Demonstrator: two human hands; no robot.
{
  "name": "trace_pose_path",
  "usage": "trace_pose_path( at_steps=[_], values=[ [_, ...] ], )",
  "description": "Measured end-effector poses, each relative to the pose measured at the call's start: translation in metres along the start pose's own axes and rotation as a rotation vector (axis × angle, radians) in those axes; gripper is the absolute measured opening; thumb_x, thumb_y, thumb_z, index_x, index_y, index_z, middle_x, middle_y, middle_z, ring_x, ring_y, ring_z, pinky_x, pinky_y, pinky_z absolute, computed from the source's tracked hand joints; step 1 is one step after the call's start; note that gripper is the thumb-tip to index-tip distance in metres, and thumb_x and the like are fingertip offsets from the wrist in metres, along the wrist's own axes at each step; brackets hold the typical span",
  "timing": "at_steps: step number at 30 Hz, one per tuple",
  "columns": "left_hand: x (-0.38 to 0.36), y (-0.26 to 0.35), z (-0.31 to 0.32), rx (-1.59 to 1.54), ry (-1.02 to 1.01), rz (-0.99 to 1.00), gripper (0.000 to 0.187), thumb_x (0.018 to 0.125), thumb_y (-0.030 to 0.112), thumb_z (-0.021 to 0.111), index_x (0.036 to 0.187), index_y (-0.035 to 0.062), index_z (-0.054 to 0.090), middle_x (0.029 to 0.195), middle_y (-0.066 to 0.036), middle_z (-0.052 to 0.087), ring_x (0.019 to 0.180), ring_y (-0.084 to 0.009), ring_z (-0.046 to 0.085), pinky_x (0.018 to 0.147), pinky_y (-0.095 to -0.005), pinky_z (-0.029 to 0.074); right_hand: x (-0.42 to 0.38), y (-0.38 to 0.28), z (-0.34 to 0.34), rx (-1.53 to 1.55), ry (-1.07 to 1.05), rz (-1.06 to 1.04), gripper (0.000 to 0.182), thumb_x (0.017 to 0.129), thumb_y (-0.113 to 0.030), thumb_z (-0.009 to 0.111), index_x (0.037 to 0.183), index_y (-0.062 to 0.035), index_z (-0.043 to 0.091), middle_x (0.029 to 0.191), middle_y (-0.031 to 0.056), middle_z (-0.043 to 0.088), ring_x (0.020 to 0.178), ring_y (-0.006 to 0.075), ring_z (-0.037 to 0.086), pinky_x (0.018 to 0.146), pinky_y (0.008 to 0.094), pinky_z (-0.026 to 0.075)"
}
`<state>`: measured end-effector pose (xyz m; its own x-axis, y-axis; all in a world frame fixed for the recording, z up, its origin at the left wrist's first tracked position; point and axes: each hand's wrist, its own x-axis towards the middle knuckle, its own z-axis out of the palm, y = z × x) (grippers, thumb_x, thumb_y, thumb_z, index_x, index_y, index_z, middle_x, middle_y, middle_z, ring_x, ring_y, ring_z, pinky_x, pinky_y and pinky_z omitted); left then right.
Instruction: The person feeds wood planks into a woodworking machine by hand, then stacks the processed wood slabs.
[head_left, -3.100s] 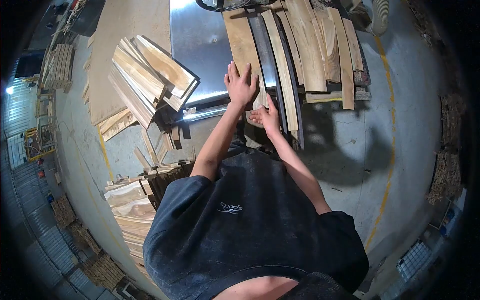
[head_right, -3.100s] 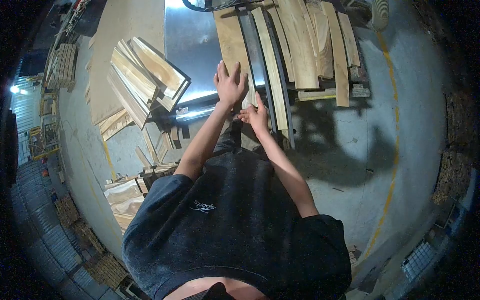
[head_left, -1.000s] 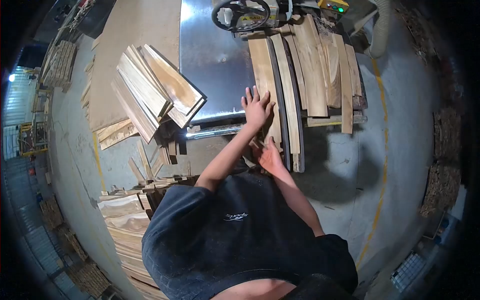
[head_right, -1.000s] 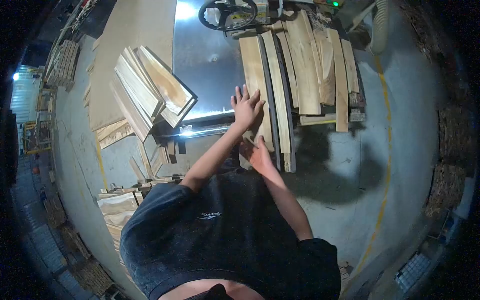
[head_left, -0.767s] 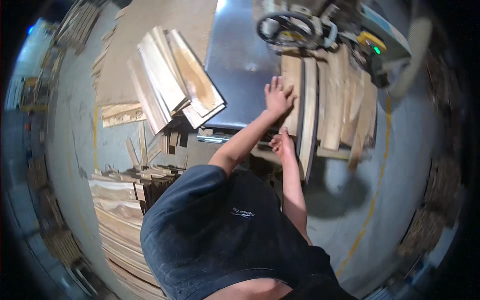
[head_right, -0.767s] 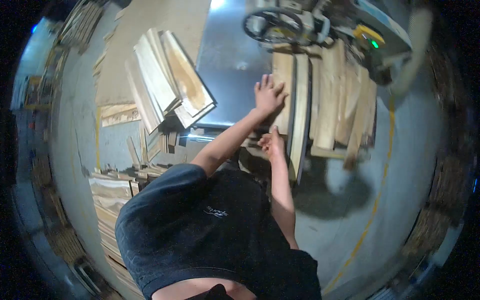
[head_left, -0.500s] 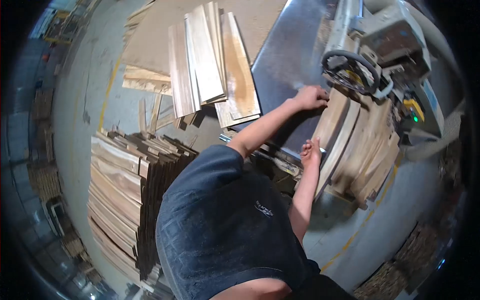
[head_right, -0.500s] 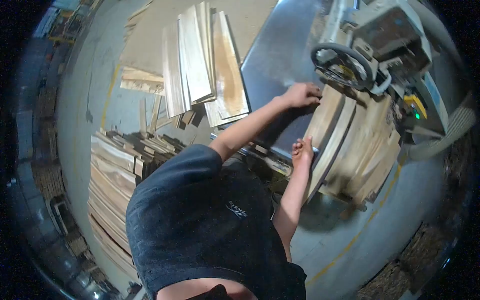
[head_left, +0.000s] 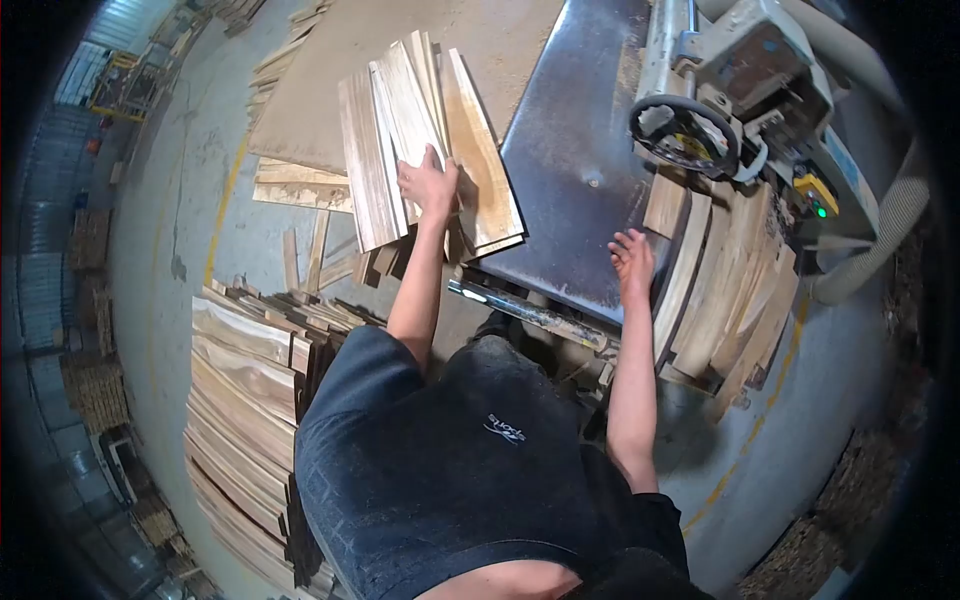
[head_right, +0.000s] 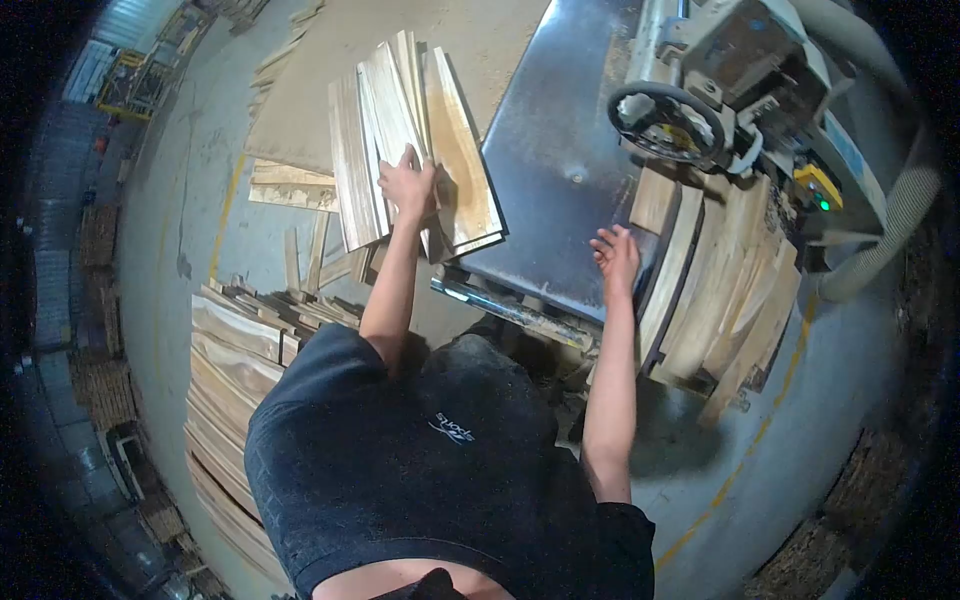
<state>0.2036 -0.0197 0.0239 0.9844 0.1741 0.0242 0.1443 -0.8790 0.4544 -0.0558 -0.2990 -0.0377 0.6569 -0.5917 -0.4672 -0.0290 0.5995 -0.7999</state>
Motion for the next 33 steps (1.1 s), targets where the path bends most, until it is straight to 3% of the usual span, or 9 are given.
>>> trace_pose_path(
  at_steps=[5, 7, 11, 12, 14, 18, 21, 29, 33],
  values=[
    [-0.094, -0.015, -0.012, -0.299, -0.019, 0.295, 0.064, 0.082, 0.043, 0.063, 0.138, 0.0125, 0.052, 0.129, -0.028, 0.049, 0.123, -0.0389, 0.046, 0.103, -0.0466, 0.037, -0.091, 0.028, -0.004, -0.161, -0.100, 0.075, 0.040, 0.101, -0.035, 0.049, 0.126, -0.0039, 0.053, 0.112, 0.0101, 0.065, 0.089, 0.0168, 0.067, 0.070, 0.0256, 0.051],
    [-0.148, -0.012, -0.025, -1.356, -0.446, 0.057, 0.071, 0.080, 0.036, 0.065, 0.142, 0.0106, 0.043, 0.126, -0.021, 0.053, 0.102, -0.0312, 0.059, 0.084, -0.0434, 0.051, -0.135, 0.033, 0.001, -0.229, -0.172, 0.116, 0.043, 0.099, -0.038, 0.051, 0.127, -0.0051, 0.054, 0.114, 0.0072, 0.065, 0.093, 0.0156, 0.065, 0.077, 0.0261, 0.049],
    [-0.223, -0.034, -0.022, -1.845, -1.021, -0.358, 0.046, 0.086, 0.032, 0.052, 0.124, 0.0059, 0.054, 0.111, -0.020, 0.062, 0.089, -0.0260, 0.063, 0.080, -0.0357, 0.053, -0.193, 0.055, 0.000, -0.317, -0.325, 0.099, 0.063, 0.094, -0.058, 0.048, 0.131, -0.0076, 0.053, 0.129, 0.0070, 0.057, 0.113, 0.0179, 0.053, 0.090, 0.0344, 0.047],
    [-0.230, -0.033, -0.025, -1.306, -0.752, 0.183, 0.048, 0.086, 0.032, 0.055, 0.126, 0.0056, 0.055, 0.116, -0.022, 0.059, 0.093, -0.0265, 0.062, 0.083, -0.0356, 0.051, -0.209, 0.051, 0.002, -0.293, -0.386, 0.136, 0.068, 0.093, -0.061, 0.047, 0.134, -0.0068, 0.051, 0.133, 0.0095, 0.053, 0.113, 0.0194, 0.053, 0.090, 0.0343, 0.048],
    [-0.260, -0.027, -0.026, -0.890, -0.622, 0.191, 0.055, 0.084, 0.027, 0.066, 0.134, 0.0074, 0.055, 0.134, -0.028, 0.043, 0.107, -0.0308, 0.054, 0.095, -0.0365, 0.044, -0.221, 0.076, -0.013, -0.298, -0.458, 0.157, 0.083, 0.089, -0.070, 0.043, 0.139, -0.0036, 0.042, 0.140, 0.0152, 0.043, 0.113, 0.0228, 0.054, 0.087, 0.0332, 0.053],
    [-0.277, -0.041, -0.004, -0.344, -0.490, 0.802, 0.053, 0.083, 0.043, 0.069, 0.128, 0.0157, 0.062, 0.140, -0.035, 0.035, 0.129, -0.0518, 0.033, 0.105, -0.0521, 0.032, -0.257, 0.076, -0.026, -0.280, -0.483, 0.392, 0.049, 0.094, -0.029, 0.063, 0.132, -0.0031, 0.048, 0.122, 0.0089, 0.057, 0.106, 0.0197, 0.059, 0.084, 0.0369, 0.056],
    [-0.301, -0.025, -0.009, -0.062, -0.333, 1.038, 0.049, 0.084, 0.046, 0.065, 0.126, 0.0207, 0.064, 0.143, -0.035, 0.033, 0.133, -0.0515, 0.030, 0.106, -0.0554, 0.027, -0.267, 0.122, -0.051, 0.101, -0.418, 0.483, 0.035, 0.095, -0.028, 0.061, 0.121, -0.0059, 0.054, 0.116, 0.0058, 0.060, 0.100, 0.0192, 0.061, 0.078, 0.0356, 0.056],
    [-0.321, 0.033, 0.064, -0.271, -0.495, 1.133, 0.059, 0.082, 0.045, 0.068, 0.132, 0.0164, 0.058, 0.149, -0.041, 0.012, 0.141, -0.0508, 0.017, 0.111, -0.0559, 0.023, -0.247, 0.129, -0.072, 0.330, -0.036, 0.425, 0.041, 0.095, -0.044, 0.056, 0.115, -0.0081, 0.054, 0.105, 0.0076, 0.063, 0.097, 0.0203, 0.062, 0.075, 0.0339, 0.052],
    [-0.313, 0.078, 0.095, -0.334, -0.424, 1.082, 0.057, 0.082, 0.043, 0.067, 0.132, 0.0148, 0.057, 0.147, -0.043, 0.012, 0.140, -0.0549, 0.015, 0.112, -0.0578, 0.021, -0.196, 0.097, -0.063, 0.030, 0.153, 0.481, 0.054, 0.096, -0.061, 0.039, 0.092, -0.0089, 0.053, 0.077, 0.0073, 0.062, 0.063, 0.0205, 0.059, 0.057, 0.0316, 0.045]
  ],
)
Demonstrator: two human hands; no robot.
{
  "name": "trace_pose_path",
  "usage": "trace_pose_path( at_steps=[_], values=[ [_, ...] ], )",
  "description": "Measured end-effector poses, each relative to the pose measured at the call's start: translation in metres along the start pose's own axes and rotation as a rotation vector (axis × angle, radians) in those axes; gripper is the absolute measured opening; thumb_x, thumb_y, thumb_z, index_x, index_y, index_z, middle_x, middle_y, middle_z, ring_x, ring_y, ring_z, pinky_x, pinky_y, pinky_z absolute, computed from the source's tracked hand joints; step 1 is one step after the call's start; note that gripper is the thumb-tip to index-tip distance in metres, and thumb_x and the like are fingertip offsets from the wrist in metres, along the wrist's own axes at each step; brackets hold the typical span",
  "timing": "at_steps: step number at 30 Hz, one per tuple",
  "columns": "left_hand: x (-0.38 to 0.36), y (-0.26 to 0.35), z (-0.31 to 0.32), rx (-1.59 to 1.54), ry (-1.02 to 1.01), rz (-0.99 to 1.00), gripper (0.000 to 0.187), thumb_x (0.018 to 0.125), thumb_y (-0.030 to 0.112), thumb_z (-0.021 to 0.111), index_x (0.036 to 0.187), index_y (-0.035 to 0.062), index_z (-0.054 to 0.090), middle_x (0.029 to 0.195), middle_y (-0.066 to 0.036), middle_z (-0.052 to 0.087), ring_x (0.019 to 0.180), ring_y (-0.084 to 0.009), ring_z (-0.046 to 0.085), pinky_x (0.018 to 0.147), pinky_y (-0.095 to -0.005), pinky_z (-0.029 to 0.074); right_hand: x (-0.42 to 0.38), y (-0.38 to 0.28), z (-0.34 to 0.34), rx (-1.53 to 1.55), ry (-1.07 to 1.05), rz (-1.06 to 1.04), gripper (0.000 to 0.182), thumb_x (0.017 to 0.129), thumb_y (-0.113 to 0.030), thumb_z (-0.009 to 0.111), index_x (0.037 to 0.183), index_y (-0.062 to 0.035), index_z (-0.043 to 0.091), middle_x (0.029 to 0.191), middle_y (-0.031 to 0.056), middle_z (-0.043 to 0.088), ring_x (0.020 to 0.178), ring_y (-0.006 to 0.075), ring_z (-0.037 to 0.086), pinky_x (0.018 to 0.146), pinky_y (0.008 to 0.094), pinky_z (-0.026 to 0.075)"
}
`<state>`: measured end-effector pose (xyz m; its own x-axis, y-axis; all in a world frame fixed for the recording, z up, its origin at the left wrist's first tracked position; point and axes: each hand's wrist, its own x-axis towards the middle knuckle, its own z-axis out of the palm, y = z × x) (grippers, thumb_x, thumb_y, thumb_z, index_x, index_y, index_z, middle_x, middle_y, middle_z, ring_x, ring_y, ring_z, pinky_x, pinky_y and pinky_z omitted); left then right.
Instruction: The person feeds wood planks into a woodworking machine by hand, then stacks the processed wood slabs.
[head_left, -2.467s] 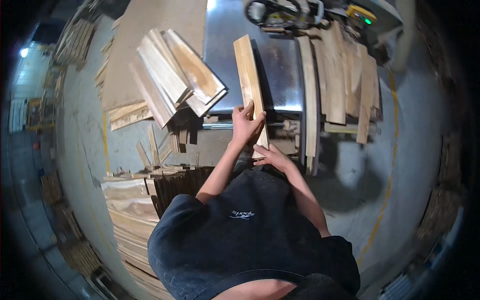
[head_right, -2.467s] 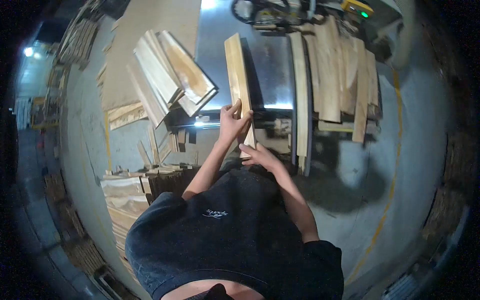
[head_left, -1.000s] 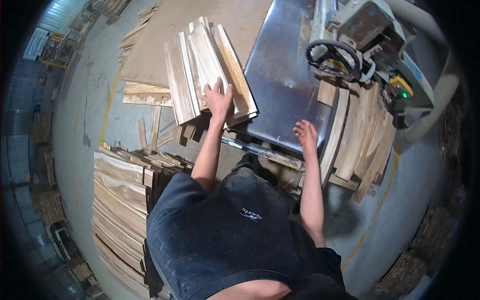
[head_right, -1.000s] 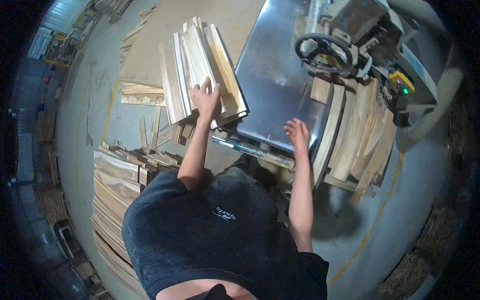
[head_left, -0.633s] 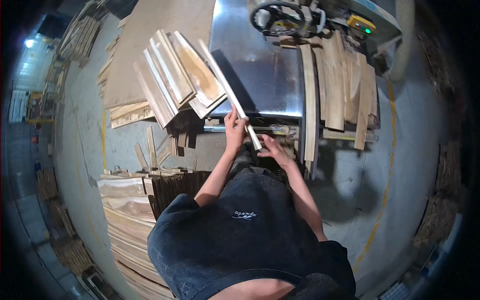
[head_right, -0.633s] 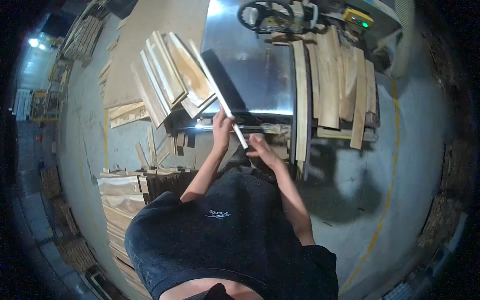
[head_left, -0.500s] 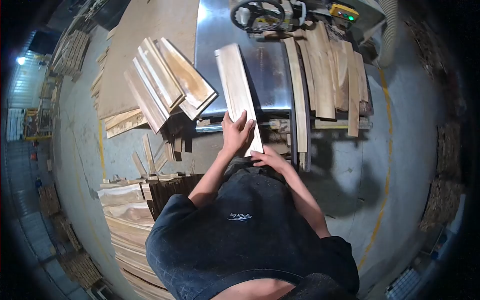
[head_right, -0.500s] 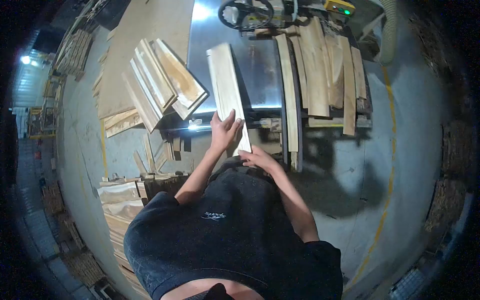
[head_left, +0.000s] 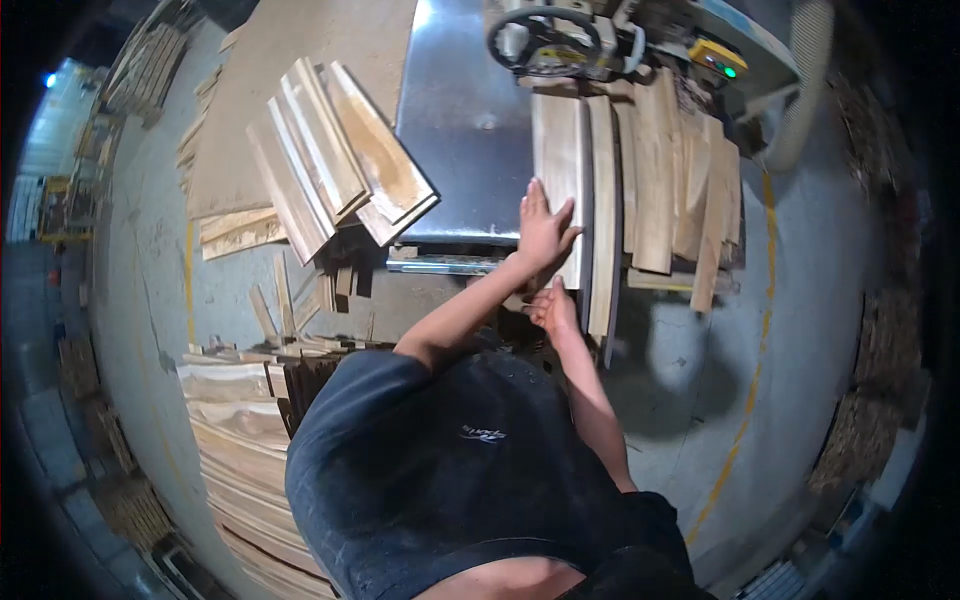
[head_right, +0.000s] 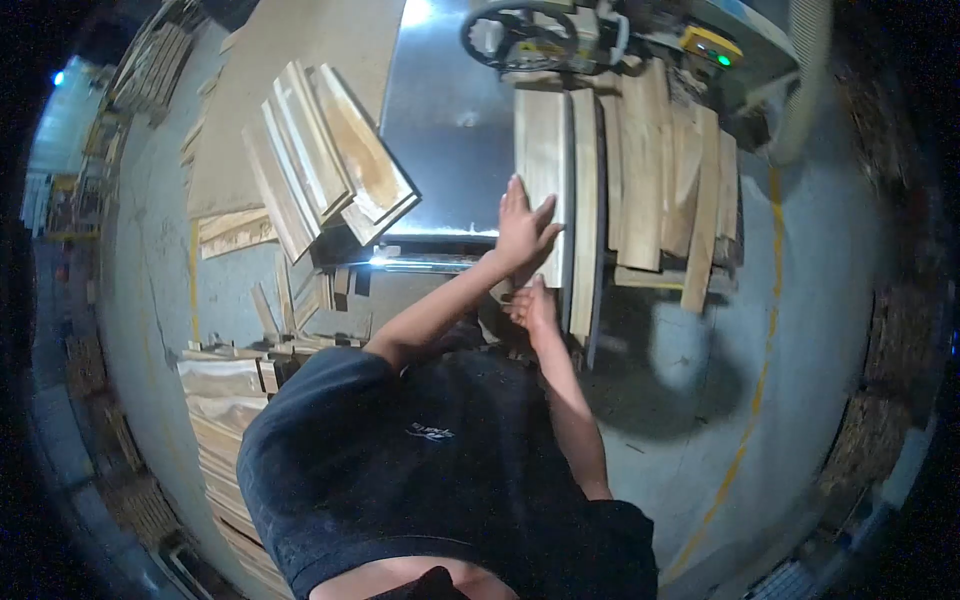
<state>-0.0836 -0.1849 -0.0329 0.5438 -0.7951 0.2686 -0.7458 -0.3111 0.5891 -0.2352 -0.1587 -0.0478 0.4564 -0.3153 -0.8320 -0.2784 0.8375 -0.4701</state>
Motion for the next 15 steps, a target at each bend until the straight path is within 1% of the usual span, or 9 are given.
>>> trace_pose_path(
  at_steps=[3, 5, 6, 8, 10, 11, 12, 14, 15],
  values=[
    [0.043, -0.017, 0.006, -0.014, 0.039, 0.006, 0.056, 0.083, 0.044, 0.066, 0.130, 0.0152, 0.058, 0.145, -0.044, 0.016, 0.139, -0.0552, 0.017, 0.111, -0.0580, 0.021, 0.023, -0.045, 0.014, 0.005, 0.019, 0.056, 0.052, 0.097, -0.061, 0.038, 0.080, -0.0138, 0.053, 0.069, 0.0016, 0.058, 0.057, 0.0160, 0.055, 0.049, 0.0277, 0.036],
    [0.073, -0.031, 0.009, -0.022, 0.079, 0.018, 0.054, 0.081, 0.046, 0.067, 0.126, 0.0158, 0.062, 0.145, -0.044, 0.019, 0.137, -0.0546, 0.021, 0.110, -0.0587, 0.023, 0.044, -0.068, 0.025, 0.072, 0.044, 0.037, 0.047, 0.096, -0.059, 0.044, 0.079, -0.0158, 0.051, 0.063, -0.0023, 0.050, 0.053, 0.0129, 0.047, 0.047, 0.0256, 0.033],
    [0.089, -0.038, 0.007, -0.030, 0.094, 0.049, 0.050, 0.079, 0.043, 0.069, 0.121, 0.0164, 0.065, 0.142, -0.045, 0.022, 0.134, -0.0567, 0.025, 0.109, -0.0577, 0.025, 0.057, -0.081, 0.029, 0.117, 0.044, 0.051, 0.045, 0.095, -0.058, 0.046, 0.078, -0.0166, 0.051, 0.062, -0.0037, 0.047, 0.051, 0.0116, 0.044, 0.046, 0.0249, 0.032],
    [0.118, -0.056, -0.010, -0.018, 0.096, 0.091, 0.046, 0.079, 0.039, 0.069, 0.119, 0.0147, 0.066, 0.139, -0.040, 0.035, 0.128, -0.0506, 0.040, 0.107, -0.0516, 0.034, 0.078, -0.106, 0.039, 0.158, 0.124, 0.051, 0.043, 0.094, -0.058, 0.050, 0.077, -0.0184, 0.050, 0.060, -0.0059, 0.043, 0.050, 0.0094, 0.040, 0.044, 0.0239, 0.030],
    [0.147, -0.079, -0.049, -0.434, -0.140, -0.130, 0.045, 0.080, 0.035, 0.068, 0.119, 0.0118, 0.065, 0.133, -0.030, 0.049, 0.120, -0.0420, 0.053, 0.101, -0.0438, 0.042, 0.100, -0.110, 0.036, 0.228, 0.075, 0.007, 0.043, 0.093, -0.059, 0.051, 0.075, -0.0195, 0.049, 0.060, -0.0071, 0.043, 0.050, 0.0082, 0.040, 0.044, 0.0232, 0.029],
    [0.159, -0.097, -0.065, -0.475, -0.057, -0.059, 0.044, 0.081, 0.029, 0.068, 0.119, 0.0083, 0.064, 0.128, -0.023, 0.056, 0.109, -0.0375, 0.060, 0.093, -0.0414, 0.048, 0.101, -0.114, 0.040, 0.181, 0.091, -0.007, 0.043, 0.093, -0.059, 0.051, 0.075, -0.0198, 0.049, 0.059, -0.0073, 0.043, 0.050, 0.0082, 0.040, 0.044, 0.0233, 0.030],
    [0.164, -0.118, -0.074, -0.500, 0.131, 0.002, 0.041, 0.080, 0.022, 0.068, 0.118, 0.0070, 0.064, 0.122, -0.023, 0.060, 0.098, -0.0393, 0.064, 0.088, -0.0442, 0.050, 0.101, -0.124, 0.047, 0.138, 0.113, -0.030, 0.043, 0.092, -0.059, 0.052, 0.074, -0.0201, 0.049, 0.059, -0.0074, 0.043, 0.050, 0.0082, 0.041, 0.044, 0.0234, 0.031],
    [0.166, -0.156, -0.130, -0.108, 0.455, 0.130, 0.039, 0.080, 0.016, 0.067, 0.117, 0.0049, 0.064, 0.111, -0.021, 0.066, 0.092, -0.0358, 0.066, 0.085, -0.0444, 0.050, 0.104, -0.138, 0.057, 0.158, 0.156, -0.041, 0.048, 0.094, -0.060, 0.047, 0.074, -0.0169, 0.050, 0.061, -0.0045, 0.043, 0.052, 0.0110, 0.042, 0.047, 0.0253, 0.033],
    [0.160, -0.182, -0.147, -0.110, 0.579, -0.028, 0.039, 0.079, 0.017, 0.069, 0.116, 0.0044, 0.064, 0.103, -0.020, 0.067, 0.094, -0.0337, 0.065, 0.085, -0.0427, 0.050, 0.107, -0.144, 0.061, 0.132, 0.173, -0.049, 0.049, 0.094, -0.061, 0.047, 0.074, -0.0166, 0.050, 0.062, -0.0037, 0.044, 0.053, 0.0118, 0.043, 0.048, 0.0257, 0.034]
  ],
)
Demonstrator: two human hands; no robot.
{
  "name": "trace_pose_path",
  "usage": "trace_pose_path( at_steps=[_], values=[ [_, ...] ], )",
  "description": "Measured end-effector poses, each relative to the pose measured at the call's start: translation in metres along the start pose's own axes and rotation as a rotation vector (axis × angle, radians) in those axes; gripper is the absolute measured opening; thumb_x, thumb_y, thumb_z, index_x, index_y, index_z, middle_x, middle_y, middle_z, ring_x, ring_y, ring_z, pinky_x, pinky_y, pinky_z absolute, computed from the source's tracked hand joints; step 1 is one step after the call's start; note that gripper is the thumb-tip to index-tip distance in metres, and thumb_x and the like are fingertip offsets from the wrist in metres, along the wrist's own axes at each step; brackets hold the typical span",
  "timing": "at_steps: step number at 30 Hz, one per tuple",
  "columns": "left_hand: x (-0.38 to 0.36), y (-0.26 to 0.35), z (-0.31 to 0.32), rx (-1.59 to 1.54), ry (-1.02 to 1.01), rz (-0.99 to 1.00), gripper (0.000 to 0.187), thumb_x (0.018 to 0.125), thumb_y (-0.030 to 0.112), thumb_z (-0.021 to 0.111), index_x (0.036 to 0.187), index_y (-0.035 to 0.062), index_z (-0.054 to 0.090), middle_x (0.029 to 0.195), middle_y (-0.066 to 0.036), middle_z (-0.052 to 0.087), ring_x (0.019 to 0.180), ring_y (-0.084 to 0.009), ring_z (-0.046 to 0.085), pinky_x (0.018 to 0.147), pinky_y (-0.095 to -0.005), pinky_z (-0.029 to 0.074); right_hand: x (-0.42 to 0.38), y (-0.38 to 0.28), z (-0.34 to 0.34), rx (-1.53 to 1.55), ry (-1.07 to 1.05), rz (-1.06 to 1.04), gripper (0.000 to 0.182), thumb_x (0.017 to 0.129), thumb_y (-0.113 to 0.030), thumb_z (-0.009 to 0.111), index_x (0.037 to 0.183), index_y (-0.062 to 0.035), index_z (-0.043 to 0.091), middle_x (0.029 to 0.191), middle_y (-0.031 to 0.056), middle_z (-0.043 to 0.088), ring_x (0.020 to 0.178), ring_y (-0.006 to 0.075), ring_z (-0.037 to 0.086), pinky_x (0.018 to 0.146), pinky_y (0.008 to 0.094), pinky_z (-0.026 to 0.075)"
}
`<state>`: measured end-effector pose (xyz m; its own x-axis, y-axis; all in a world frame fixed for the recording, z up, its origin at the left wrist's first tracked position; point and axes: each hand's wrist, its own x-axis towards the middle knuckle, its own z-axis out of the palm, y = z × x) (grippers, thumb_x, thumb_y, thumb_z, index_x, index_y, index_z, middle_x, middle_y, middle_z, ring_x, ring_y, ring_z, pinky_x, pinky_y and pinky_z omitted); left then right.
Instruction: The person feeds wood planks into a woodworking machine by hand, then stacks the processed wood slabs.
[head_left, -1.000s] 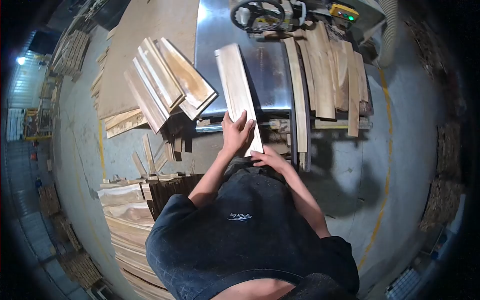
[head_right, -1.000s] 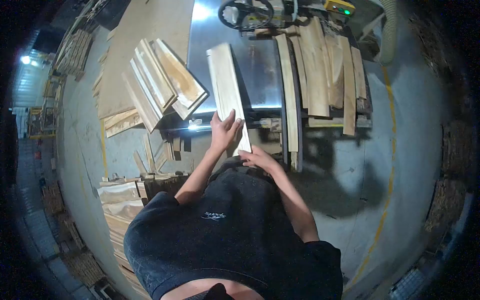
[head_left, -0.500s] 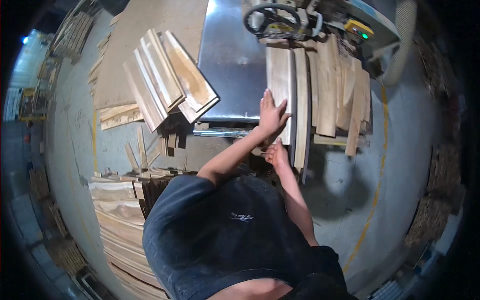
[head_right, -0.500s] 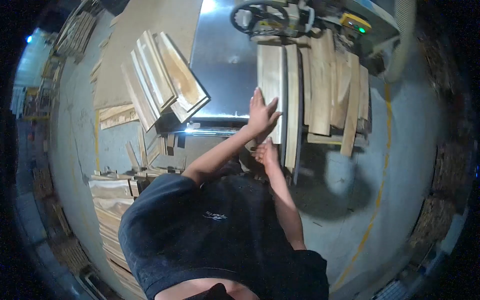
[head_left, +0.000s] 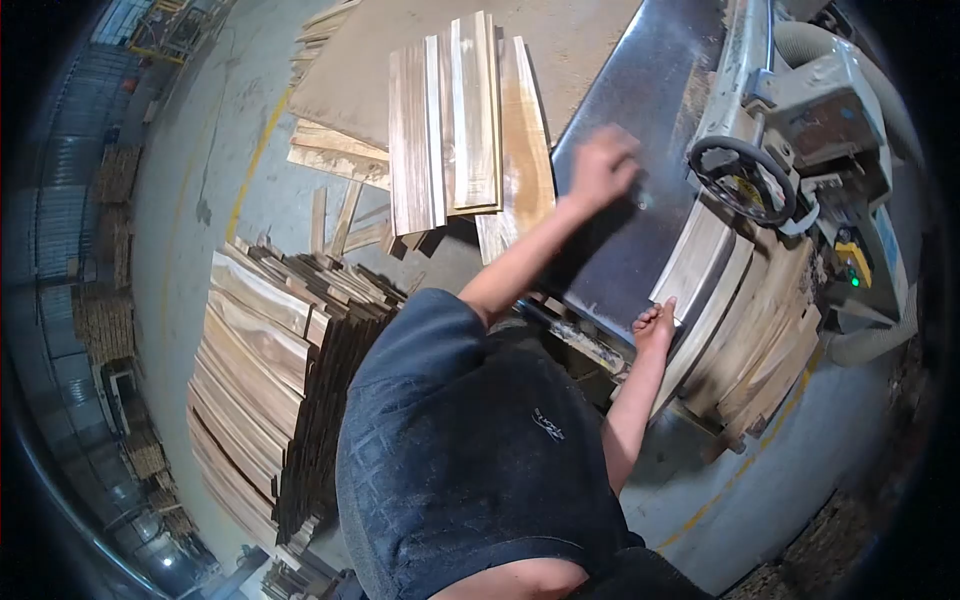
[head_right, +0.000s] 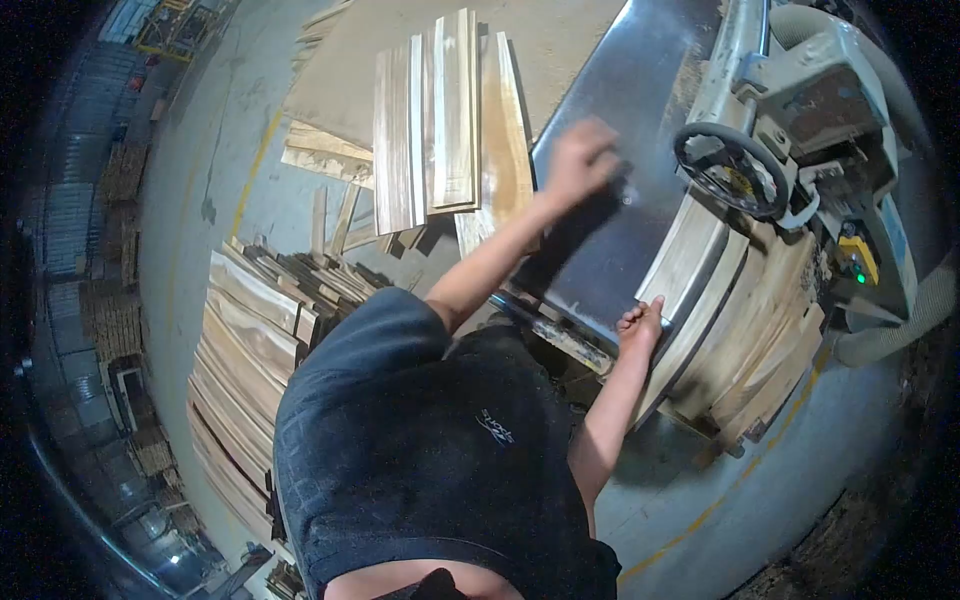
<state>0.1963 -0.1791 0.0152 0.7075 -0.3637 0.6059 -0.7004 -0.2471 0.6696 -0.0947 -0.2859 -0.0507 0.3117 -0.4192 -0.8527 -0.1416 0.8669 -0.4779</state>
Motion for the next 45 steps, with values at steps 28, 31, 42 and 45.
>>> trace_pose_path(
  at_steps=[28, 31, 42, 45],
  values=[
    [-0.230, 0.131, -0.097, -0.013, -0.592, -0.441, 0.063, 0.099, 0.047, 0.044, 0.150, 0.0122, 0.033, 0.135, -0.026, 0.043, 0.120, -0.0386, 0.046, 0.097, -0.0457, 0.042, -0.170, 0.120, -0.054, -0.702, -0.680, -0.238, 0.041, 0.092, -0.031, 0.066, 0.116, 0.0015, 0.058, 0.098, 0.0038, 0.063, 0.086, 0.0101, 0.063, 0.075, 0.0244, 0.055],
    [-0.249, 0.165, -0.084, 0.415, -0.628, -0.154, 0.058, 0.088, 0.047, 0.060, 0.138, 0.0192, 0.051, 0.144, -0.030, 0.033, 0.126, -0.0481, 0.037, 0.102, -0.0548, 0.033, -0.168, 0.159, -0.100, -0.147, -0.609, 0.027, 0.028, 0.093, -0.020, 0.064, 0.114, -0.0022, 0.060, 0.100, 0.0047, 0.066, 0.087, 0.0124, 0.066, 0.074, 0.0247, 0.057],
    [-0.234, 0.155, 0.035, 0.232, -0.705, -0.005, 0.068, 0.078, 0.061, 0.065, 0.135, 0.0231, 0.056, 0.151, -0.028, 0.028, 0.144, -0.0410, 0.020, 0.109, -0.0608, 0.018, -0.130, 0.164, -0.123, 0.362, -0.239, 0.050, 0.035, 0.090, -0.031, 0.067, 0.108, -0.0019, 0.059, 0.101, 0.0098, 0.066, 0.097, 0.0198, 0.063, 0.078, 0.0293, 0.054],
    [-0.208, 0.142, 0.063, 0.168, -0.651, -0.058, 0.069, 0.075, 0.059, 0.068, 0.132, 0.0212, 0.059, 0.150, -0.029, 0.029, 0.144, -0.0383, 0.021, 0.110, -0.0583, 0.016, -0.121, 0.130, -0.100, -0.002, -0.178, 0.004, 0.057, 0.097, -0.053, 0.048, 0.103, 0.0022, 0.058, 0.088, 0.0119, 0.067, 0.079, 0.0224, 0.068, 0.064, 0.0264, 0.053]
  ],
)
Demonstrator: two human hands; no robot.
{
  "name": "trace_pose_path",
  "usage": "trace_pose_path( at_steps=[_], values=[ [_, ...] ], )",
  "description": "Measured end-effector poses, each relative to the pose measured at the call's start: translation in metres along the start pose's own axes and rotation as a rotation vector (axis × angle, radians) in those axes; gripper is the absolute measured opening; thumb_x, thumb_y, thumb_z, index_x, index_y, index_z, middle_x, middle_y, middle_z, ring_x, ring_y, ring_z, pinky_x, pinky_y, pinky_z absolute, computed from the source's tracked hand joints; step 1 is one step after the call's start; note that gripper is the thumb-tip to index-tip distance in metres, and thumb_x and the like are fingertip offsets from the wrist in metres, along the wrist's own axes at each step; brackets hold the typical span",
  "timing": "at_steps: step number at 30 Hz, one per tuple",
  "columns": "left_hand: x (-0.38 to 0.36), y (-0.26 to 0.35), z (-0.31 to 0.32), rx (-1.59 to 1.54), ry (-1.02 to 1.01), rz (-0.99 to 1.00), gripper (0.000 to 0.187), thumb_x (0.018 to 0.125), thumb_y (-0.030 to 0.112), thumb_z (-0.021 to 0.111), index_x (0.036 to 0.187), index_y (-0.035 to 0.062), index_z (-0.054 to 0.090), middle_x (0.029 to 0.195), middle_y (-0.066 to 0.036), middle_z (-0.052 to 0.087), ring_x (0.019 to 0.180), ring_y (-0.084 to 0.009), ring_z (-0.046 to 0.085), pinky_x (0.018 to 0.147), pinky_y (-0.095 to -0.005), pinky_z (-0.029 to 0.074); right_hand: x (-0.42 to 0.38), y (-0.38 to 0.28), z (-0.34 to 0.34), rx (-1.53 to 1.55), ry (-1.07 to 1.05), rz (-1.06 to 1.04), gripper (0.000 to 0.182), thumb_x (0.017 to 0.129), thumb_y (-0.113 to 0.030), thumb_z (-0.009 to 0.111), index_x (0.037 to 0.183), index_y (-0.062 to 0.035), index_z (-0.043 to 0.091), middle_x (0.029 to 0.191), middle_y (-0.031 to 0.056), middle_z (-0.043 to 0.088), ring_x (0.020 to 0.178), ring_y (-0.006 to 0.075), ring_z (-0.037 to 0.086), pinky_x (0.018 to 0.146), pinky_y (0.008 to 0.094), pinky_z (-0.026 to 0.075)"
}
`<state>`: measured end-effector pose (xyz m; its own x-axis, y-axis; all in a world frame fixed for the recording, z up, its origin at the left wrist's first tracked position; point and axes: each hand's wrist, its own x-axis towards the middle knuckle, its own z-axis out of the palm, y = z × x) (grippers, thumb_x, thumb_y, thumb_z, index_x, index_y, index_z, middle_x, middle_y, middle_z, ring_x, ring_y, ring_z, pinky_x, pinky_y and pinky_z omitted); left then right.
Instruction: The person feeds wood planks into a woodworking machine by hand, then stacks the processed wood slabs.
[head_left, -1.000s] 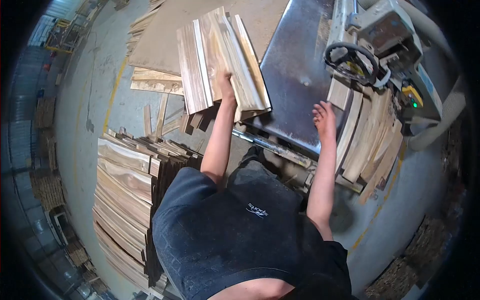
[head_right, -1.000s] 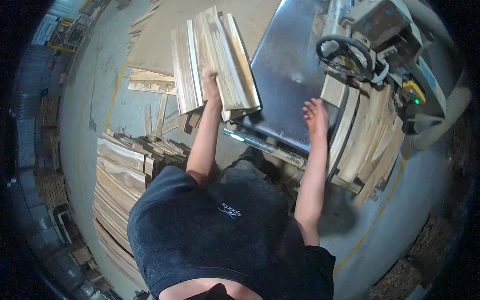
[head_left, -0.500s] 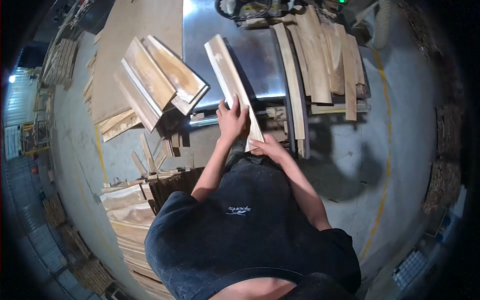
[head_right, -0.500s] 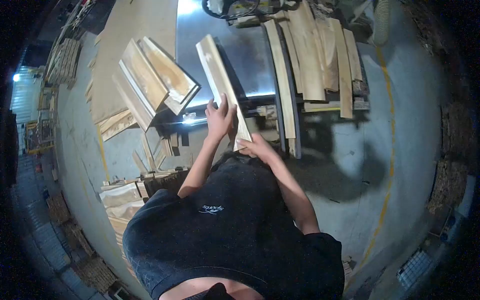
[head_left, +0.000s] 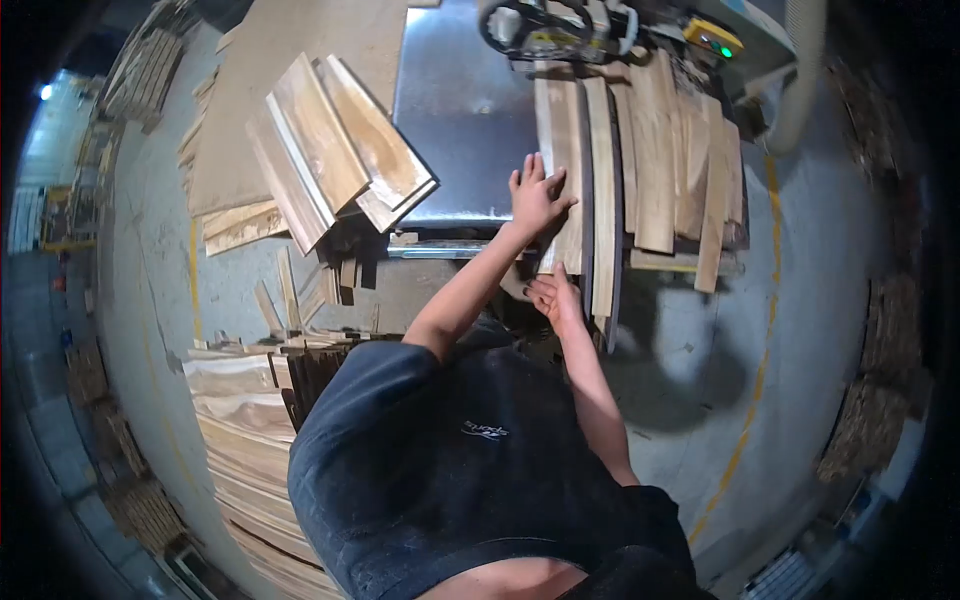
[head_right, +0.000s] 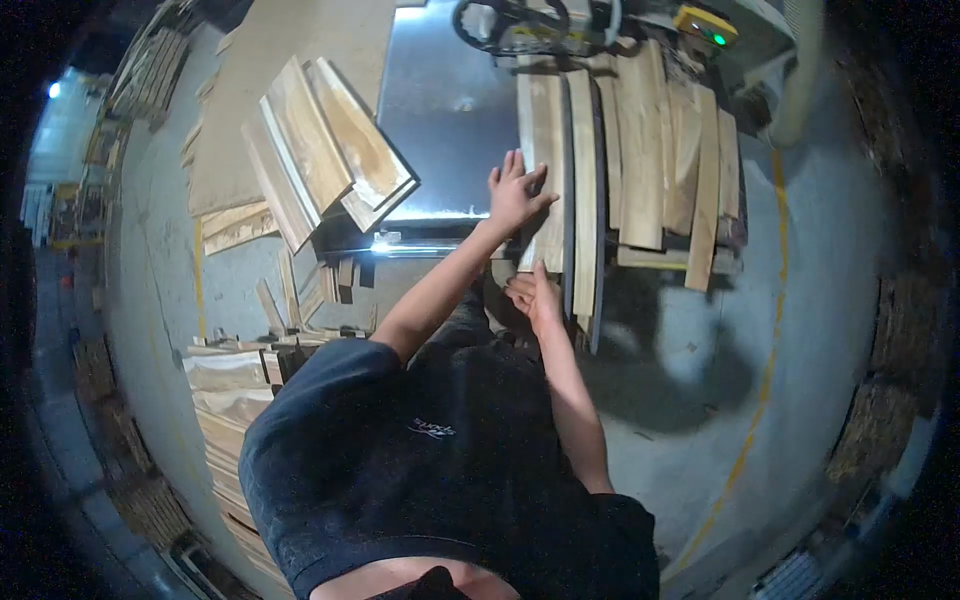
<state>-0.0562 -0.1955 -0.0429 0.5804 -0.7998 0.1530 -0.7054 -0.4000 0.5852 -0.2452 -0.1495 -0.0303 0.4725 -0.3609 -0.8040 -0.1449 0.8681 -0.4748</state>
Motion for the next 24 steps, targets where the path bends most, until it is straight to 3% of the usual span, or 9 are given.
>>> trace_pose_path(
  at_steps=[4, 7, 9, 10, 12, 15, 18, 22, 24],
  values=[
    [0.046, -0.014, -0.003, -0.033, -0.016, 0.019, 0.066, 0.073, 0.058, 0.070, 0.128, 0.0222, 0.062, 0.150, -0.030, 0.028, 0.145, -0.0370, 0.019, 0.111, -0.0554, 0.015, 0.034, -0.027, 0.026, -0.107, 0.120, -0.093, 0.051, 0.100, -0.050, 0.043, 0.091, -0.0024, 0.060, 0.063, 0.0024, 0.060, 0.054, 0.0159, 0.062, 0.045, 0.0244, 0.039],
    [0.088, -0.041, -0.012, 0.003, 0.100, 0.083, 0.053, 0.076, 0.051, 0.071, 0.118, 0.0197, 0.068, 0.140, -0.027, 0.045, 0.136, -0.0359, 0.039, 0.107, -0.0493, 0.031, 0.067, -0.049, 0.040, -0.049, 0.197, -0.071, 0.050, 0.099, -0.050, 0.046, 0.087, -0.0040, 0.061, 0.060, 0.0009, 0.056, 0.051, 0.0150, 0.060, 0.041, 0.0239, 0.035],
    [0.133, -0.077, -0.031, -0.346, -0.106, 0.117, 0.037, 0.077, 0.040, 0.071, 0.106, 0.0163, 0.073, 0.118, -0.021, 0.063, 0.113, -0.0344, 0.060, 0.090, -0.0418, 0.048, 0.089, -0.071, 0.053, -0.027, 0.242, -0.064, 0.047, 0.098, -0.048, 0.049, 0.085, -0.0043, 0.061, 0.060, 0.0008, 0.054, 0.050, 0.0147, 0.058, 0.039, 0.0219, 0.035],
    [0.146, -0.079, -0.059, -0.290, 0.025, 0.078, 0.026, 0.075, 0.028, 0.072, 0.093, 0.0097, 0.073, 0.091, -0.017, 0.069, 0.086, -0.0339, 0.067, 0.074, -0.0396, 0.053, 0.102, -0.082, 0.059, -0.016, 0.231, -0.095, 0.046, 0.097, -0.048, 0.051, 0.084, -0.0043, 0.061, 0.061, 0.0006, 0.053, 0.048, 0.0138, 0.056, 0.040, 0.0213, 0.036],
    [0.174, -0.107, -0.099, -0.020, 0.462, 0.039, 0.028, 0.071, 0.026, 0.075, 0.090, 0.0071, 0.071, 0.100, -0.018, 0.065, 0.095, -0.0370, 0.061, 0.083, -0.0450, 0.050, 0.126, -0.103, 0.067, 0.167, 0.233, -0.010, 0.045, 0.096, -0.047, 0.052, 0.084, -0.0042, 0.062, 0.061, 0.0008, 0.052, 0.048, 0.0136, 0.054, 0.040, 0.0213, 0.036],
    [0.198, -0.165, -0.140, 0.255, 0.405, -0.419, 0.070, 0.064, 0.032, 0.084, 0.126, 0.0153, 0.057, 0.142, -0.028, 0.035, 0.127, -0.0494, 0.035, 0.102, -0.0580, 0.034, 0.116, -0.118, 0.101, 0.061, 0.328, -0.118, 0.045, 0.096, -0.048, 0.053, 0.085, -0.0047, 0.060, 0.059, -0.0015, 0.048, 0.051, 0.0123, 0.054, 0.041, 0.0209, 0.034],
    [0.202, -0.225, -0.165, 0.158, 0.088, -0.384, 0.062, 0.066, 0.040, 0.080, 0.120, 0.0153, 0.062, 0.116, -0.025, 0.060, 0.113, -0.0426, 0.055, 0.098, -0.0493, 0.043, 0.129, -0.131, 0.113, 0.005, 0.372, -0.178, 0.044, 0.095, -0.049, 0.055, 0.088, -0.0065, 0.058, 0.058, -0.0038, 0.045, 0.053, 0.0111, 0.052, 0.040, 0.0209, 0.031],
    [0.175, -0.208, -0.196, 0.061, 0.010, -0.356, 0.066, 0.075, 0.046, 0.069, 0.128, 0.0084, 0.055, 0.096, -0.020, 0.068, 0.093, -0.0320, 0.067, 0.084, -0.0432, 0.052, 0.165, -0.161, 0.103, 0.024, 0.305, -0.105, 0.041, 0.096, -0.048, 0.053, 0.088, -0.0087, 0.059, 0.058, -0.0053, 0.045, 0.051, 0.0101, 0.051, 0.039, 0.0206, 0.031],
    [0.148, -0.214, -0.180, -1.264, -0.069, -0.586, 0.062, 0.086, 0.045, 0.053, 0.128, -0.0008, 0.053, 0.100, -0.020, 0.068, 0.089, -0.0306, 0.068, 0.071, -0.0396, 0.056, 0.181, -0.171, 0.095, 0.070, 0.087, -0.070, 0.038, 0.098, -0.046, 0.051, 0.090, -0.0099, 0.058, 0.061, -0.0063, 0.049, 0.056, 0.0091, 0.054, 0.043, 0.0208, 0.034]
  ],
)
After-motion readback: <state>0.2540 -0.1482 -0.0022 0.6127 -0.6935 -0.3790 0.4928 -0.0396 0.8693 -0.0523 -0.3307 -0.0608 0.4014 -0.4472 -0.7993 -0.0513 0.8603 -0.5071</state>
